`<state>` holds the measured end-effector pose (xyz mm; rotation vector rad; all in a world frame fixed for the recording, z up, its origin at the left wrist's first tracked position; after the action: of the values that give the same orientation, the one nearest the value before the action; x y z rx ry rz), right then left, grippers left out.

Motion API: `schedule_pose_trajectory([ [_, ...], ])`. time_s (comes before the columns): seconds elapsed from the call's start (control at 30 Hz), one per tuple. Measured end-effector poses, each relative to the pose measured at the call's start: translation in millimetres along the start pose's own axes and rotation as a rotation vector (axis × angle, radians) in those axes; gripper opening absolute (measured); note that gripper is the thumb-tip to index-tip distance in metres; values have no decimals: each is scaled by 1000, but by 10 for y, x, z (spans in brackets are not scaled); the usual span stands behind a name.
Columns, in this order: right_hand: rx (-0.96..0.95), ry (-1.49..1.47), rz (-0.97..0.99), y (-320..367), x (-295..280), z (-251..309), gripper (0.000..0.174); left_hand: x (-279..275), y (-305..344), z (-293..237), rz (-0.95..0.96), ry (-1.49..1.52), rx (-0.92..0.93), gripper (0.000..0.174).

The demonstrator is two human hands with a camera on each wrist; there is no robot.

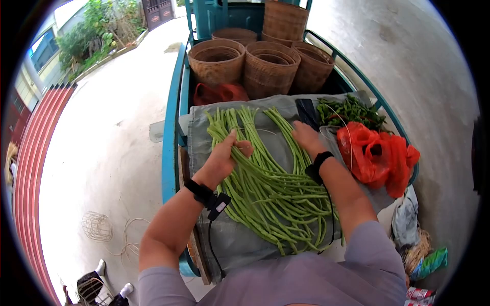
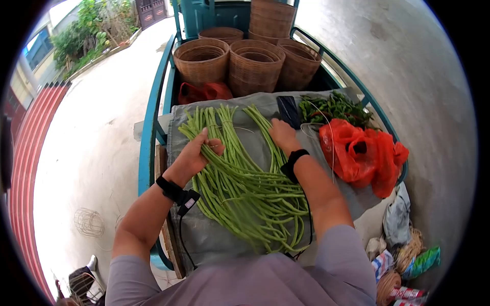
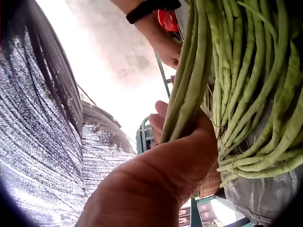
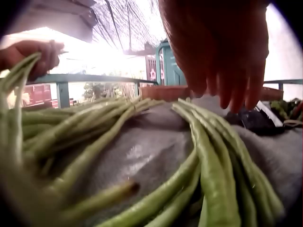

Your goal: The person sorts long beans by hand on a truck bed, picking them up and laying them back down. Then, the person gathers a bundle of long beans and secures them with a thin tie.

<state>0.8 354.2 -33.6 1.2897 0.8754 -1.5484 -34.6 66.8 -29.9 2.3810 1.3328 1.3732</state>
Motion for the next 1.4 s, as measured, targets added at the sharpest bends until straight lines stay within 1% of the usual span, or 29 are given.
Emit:
schedule_pose_trajectory([
  [0.03,58,-17,4,-79,125,-67,37,22,24,-19,8,-33,5,31],
  [0.07,91,-86,-24,-106,191,-117,39,24,61,-33,-32,-70,29,28],
  [0.13,163,-230,-64,-114,314,-266,41,16,31,-48,14,-79,31,27],
  [0.23,78,-302,-156,-163,345,-352,44,22,59,-31,68,-99,32,28],
  [0.27,75,-323,-240,-174,310,-400,34,33,57,-27,94,-104,30,29],
  [0.37,135,-879,-272,-135,237,-401,22,103,79,-39,150,-90,48,31],
  [0.4,165,-910,-261,-1,35,-216,17,120,87,-53,163,-82,59,32],
  [0.5,-58,-485,-484,0,-207,-113,20,94,78,-30,137,-103,35,34],
  [0.53,-70,-508,-465,-50,-133,-152,23,68,76,-10,112,-107,29,34],
  [0.6,-25,-459,-366,-130,103,-231,23,33,46,-25,64,-109,37,35],
  [0.67,20,-373,-274,-161,299,-257,25,47,37,-30,61,-122,29,35],
  [0.77,56,-364,-252,-145,355,-311,28,53,62,-26,59,-117,18,33],
  [0.8,37,-339,-229,-185,378,-315,26,54,69,-27,60,-111,15,33],
  [0.9,128,-377,-108,-197,488,-443,25,78,24,-12,147,-90,10,31],
  [0.93,127,-376,-45,-182,453,-423,25,103,50,-29,147,-69,16,31],
  [1.03,18,-211,-364,-84,222,-329,23,208,156,-37,159,-28,41,31],
  [1.07,123,-599,-274,-87,338,-426,22,232,177,-53,177,-37,60,32],
  [1.17,52,-875,-330,270,-130,93,22,273,171,-88,262,-88,100,35],
  [1.2,-27,-912,-336,384,-287,271,25,298,163,-98,298,-113,110,38],
  [1.27,-109,-974,-295,762,-623,729,22,373,192,-122,370,-136,130,42],
  [1.3,-147,-1005,-278,926,-699,911,20,420,214,-125,408,-151,135,44],
  [1.4,-223,-981,-325,1226,-703,1184,17,501,258,-129,470,-141,137,50],
])
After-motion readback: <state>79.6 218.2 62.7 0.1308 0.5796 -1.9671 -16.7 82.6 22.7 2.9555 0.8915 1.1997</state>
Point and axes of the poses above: each hand's wrist, its own y-axis away from the middle knuckle, its own x-axis out of the palm, z = x × y, the point moved 8 cm from there along -y, towards the middle knuckle, and after that the axes turned 4 degrees about -x, right-handed, at the moved point
